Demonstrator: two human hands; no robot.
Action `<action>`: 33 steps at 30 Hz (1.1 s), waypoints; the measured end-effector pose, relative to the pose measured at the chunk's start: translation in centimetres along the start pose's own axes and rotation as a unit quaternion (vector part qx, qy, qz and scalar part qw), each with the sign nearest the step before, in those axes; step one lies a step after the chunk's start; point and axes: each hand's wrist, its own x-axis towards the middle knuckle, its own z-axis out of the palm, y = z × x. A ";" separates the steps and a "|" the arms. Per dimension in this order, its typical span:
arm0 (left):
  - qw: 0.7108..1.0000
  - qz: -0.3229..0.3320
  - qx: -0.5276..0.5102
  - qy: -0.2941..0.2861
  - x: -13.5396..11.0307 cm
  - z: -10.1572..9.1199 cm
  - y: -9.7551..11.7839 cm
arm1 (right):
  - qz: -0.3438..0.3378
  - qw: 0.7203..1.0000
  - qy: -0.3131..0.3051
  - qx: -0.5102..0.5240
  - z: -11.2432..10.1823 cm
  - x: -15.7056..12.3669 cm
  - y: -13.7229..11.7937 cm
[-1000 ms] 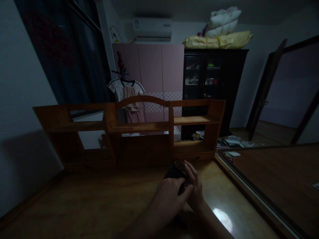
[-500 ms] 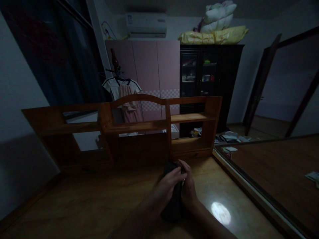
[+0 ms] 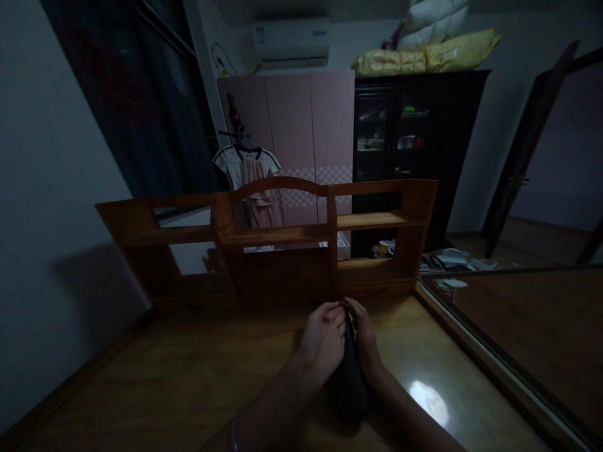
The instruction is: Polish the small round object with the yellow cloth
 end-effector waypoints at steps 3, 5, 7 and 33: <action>1.000 0.007 0.012 0.006 0.3 -0.2 -0.5 | -0.013 1.000 0.014 -0.004 -0.3 0.2 -0.2; 1.000 0.012 0.014 0.004 0.4 -0.3 -0.8 | -0.013 1.000 0.014 -0.008 -0.5 0.3 -0.4; 1.000 0.013 0.023 0.001 0.4 -0.3 -0.9 | -0.015 1.000 0.012 -0.012 -0.7 0.4 -0.6; 0.622 0.259 0.737 0.051 -2.3 0.9 -2.1 | -0.111 0.989 0.055 -0.076 -2.0 0.5 -2.3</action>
